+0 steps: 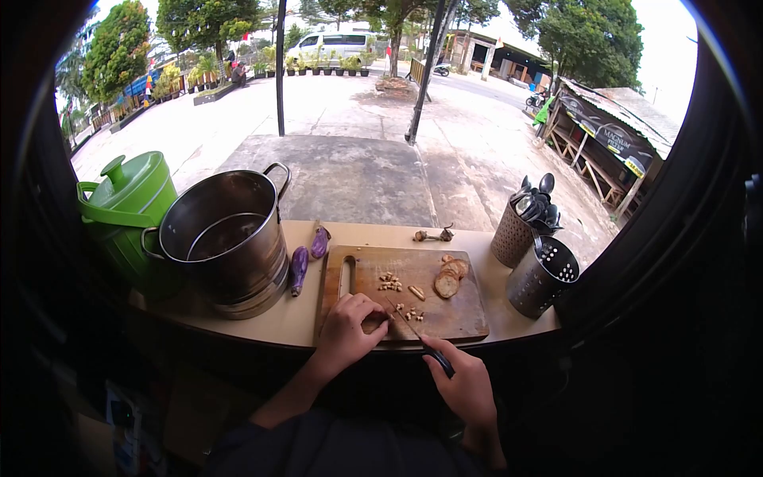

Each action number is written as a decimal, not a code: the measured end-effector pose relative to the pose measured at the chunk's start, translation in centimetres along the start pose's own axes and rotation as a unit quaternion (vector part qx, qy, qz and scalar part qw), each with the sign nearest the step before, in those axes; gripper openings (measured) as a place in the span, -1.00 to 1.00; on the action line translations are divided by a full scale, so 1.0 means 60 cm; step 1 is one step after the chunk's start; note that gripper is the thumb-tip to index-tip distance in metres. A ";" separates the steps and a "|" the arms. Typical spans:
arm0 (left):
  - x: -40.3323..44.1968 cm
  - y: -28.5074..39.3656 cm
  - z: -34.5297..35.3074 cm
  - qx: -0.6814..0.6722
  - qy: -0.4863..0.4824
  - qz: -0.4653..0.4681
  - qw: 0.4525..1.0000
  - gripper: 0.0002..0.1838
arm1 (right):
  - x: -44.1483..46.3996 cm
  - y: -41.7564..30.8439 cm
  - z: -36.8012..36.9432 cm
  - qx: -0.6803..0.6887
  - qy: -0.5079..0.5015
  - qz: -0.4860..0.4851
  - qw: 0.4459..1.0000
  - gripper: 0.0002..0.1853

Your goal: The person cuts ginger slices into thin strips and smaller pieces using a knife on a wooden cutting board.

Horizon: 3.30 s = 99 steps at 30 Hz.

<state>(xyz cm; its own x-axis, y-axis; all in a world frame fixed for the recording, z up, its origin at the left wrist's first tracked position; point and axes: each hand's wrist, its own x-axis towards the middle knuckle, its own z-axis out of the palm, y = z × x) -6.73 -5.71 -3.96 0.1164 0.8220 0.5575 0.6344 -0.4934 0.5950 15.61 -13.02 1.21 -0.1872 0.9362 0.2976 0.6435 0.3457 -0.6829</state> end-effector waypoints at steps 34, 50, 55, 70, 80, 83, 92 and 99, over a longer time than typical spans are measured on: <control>0.002 -0.002 -0.003 -0.010 -0.012 -0.007 1.000 -0.83 | 0.009 -0.010 0.011 0.008 -0.013 0.047 0.999 -0.68; 0.002 -0.004 -0.008 -0.036 -0.006 -0.004 0.999 -0.83 | -0.013 -0.002 0.003 0.045 -0.009 0.006 0.999 -0.65; 0.002 -0.002 -0.008 -0.018 -0.006 -0.005 1.000 -0.83 | -0.012 -0.006 -0.001 0.024 -0.021 0.012 0.999 -0.66; 0.002 -0.005 -0.006 -0.047 -0.002 0.001 0.999 -0.85 | 0.009 -0.004 0.006 0.055 -0.046 0.028 0.997 -0.69; 0.001 -0.007 -0.006 -0.037 -0.001 0.004 0.999 -0.85 | 0.018 -0.020 0.009 0.003 -0.053 0.060 0.997 -0.67; -0.002 -0.011 -0.002 -0.041 0.002 -0.005 0.999 -0.86 | 0.011 -0.008 -0.004 0.010 -0.059 0.047 0.997 -0.64; 0.001 0.000 0.005 -0.040 0.045 -0.034 0.998 -0.71 | 0.001 0.011 -0.006 -0.048 0.040 0.007 0.998 -0.58; -0.009 0.014 -0.006 0.162 0.031 0.143 0.976 -0.49 | 0.000 0.006 0.000 -0.077 0.044 0.008 0.996 -0.62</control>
<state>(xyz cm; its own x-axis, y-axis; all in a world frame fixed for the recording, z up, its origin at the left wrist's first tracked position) -6.51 -6.63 -3.56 0.2842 0.6406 0.7134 0.7926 -0.5757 0.2011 15.84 -12.87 0.95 -0.1156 0.9299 0.3491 0.7531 0.3113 -0.5796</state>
